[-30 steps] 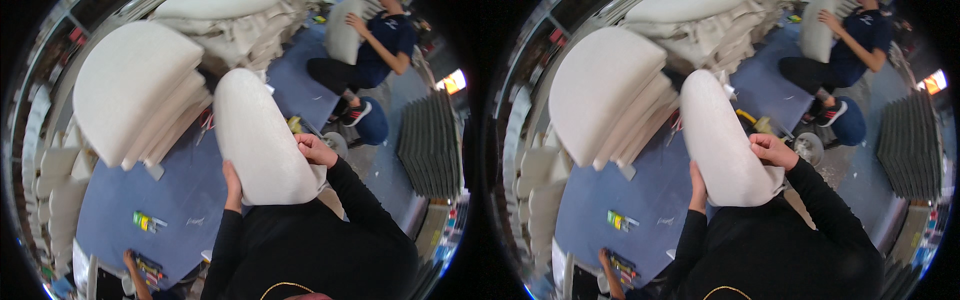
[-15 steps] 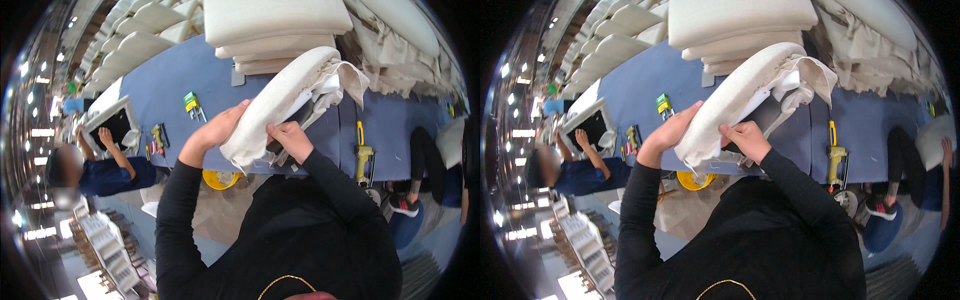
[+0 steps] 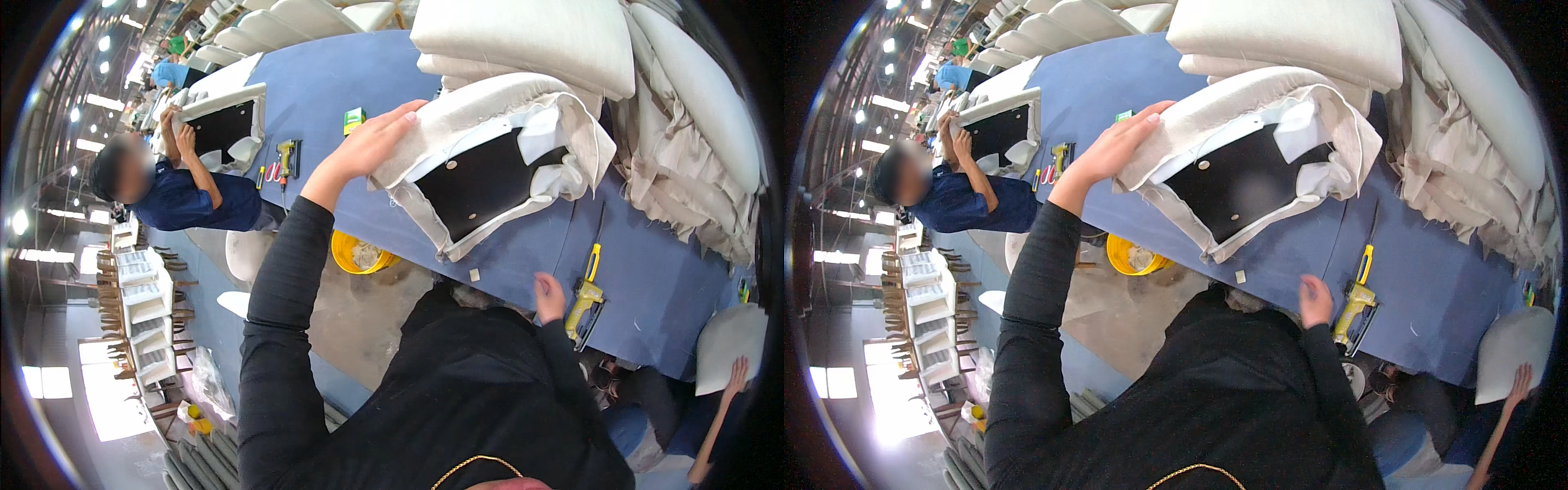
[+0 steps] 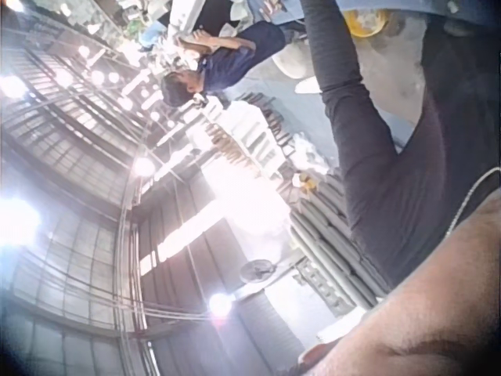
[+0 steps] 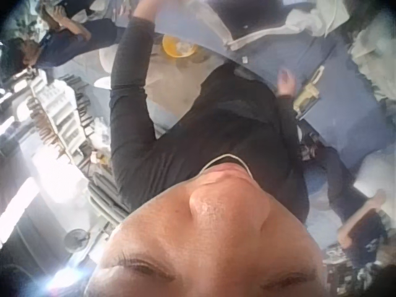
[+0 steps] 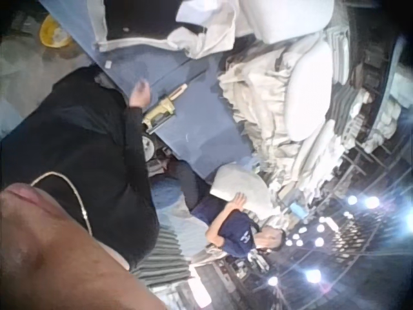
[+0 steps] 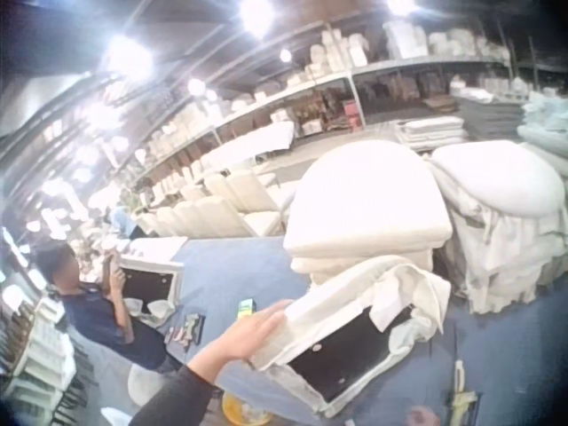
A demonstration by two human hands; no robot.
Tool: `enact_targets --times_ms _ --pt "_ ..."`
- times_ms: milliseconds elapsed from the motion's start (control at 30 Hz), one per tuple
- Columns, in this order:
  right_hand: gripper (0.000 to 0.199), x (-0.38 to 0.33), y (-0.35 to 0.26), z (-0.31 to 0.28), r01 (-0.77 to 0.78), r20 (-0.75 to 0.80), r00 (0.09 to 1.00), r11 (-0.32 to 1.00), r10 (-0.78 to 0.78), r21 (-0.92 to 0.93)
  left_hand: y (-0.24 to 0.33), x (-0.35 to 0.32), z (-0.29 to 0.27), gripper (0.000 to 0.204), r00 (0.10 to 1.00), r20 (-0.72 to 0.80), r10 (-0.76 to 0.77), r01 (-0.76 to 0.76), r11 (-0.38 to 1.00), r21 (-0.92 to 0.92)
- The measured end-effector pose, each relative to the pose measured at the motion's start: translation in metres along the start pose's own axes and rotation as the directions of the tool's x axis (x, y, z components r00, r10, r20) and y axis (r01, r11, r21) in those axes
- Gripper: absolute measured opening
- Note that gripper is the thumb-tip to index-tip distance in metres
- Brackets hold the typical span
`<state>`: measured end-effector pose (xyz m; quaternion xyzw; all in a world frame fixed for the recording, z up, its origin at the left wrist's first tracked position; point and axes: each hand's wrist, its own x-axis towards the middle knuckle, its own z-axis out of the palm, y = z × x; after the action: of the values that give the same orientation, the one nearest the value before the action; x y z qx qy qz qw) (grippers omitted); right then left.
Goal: The person staples fabric onto chair seats using a staple gun and trims excess fabric with scissors. They repeat this process on multiple chair seats, flipping them to access different sides and ensuring the fabric is taut.
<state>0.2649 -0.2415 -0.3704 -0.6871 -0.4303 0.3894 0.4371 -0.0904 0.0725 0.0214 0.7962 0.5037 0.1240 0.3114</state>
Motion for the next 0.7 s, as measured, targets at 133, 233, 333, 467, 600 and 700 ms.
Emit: enact_targets --times_ms 133,233,333,467,600,700 --pt "0.02 -0.028 0.006 -0.024 -0.4 0.127 0.915 0.905 0.384 0.147 0.009 -0.003 -0.014 0.058 0.978 0.205 -0.034 0.127 0.878 -0.461" --pt "0.024 -0.003 -0.125 0.015 -0.217 0.4 0.912 0.93 0.085 0.297 0.006 -0.003 -0.013 0.06 0.98 0.198 0.009 0.109 0.808 -0.58" --pt "0.027 0.03 -0.257 0.054 0.014 0.508 0.826 0.908 -0.247 0.418 -0.021 -0.015 0.003 0.057 0.999 0.022 0.05 -0.017 0.666 -0.746" --pt "0.038 0.056 -0.365 0.096 -0.129 0.571 0.772 0.811 -0.28 0.571 -0.028 -0.048 0.035 0.056 0.987 -0.16 0.012 -0.136 0.588 -0.797" --pt "0.03 0.06 -0.379 0.138 -0.222 0.591 0.772 0.773 -0.232 0.594 -0.027 -0.061 0.051 0.06 0.984 -0.143 -0.107 -0.08 0.453 -0.888" --pt "0.028 0.054 -0.348 0.168 -0.134 0.511 0.804 0.744 -0.305 0.654 -0.032 -0.064 0.063 0.066 0.983 -0.027 -0.184 0.05 0.4 -0.915"
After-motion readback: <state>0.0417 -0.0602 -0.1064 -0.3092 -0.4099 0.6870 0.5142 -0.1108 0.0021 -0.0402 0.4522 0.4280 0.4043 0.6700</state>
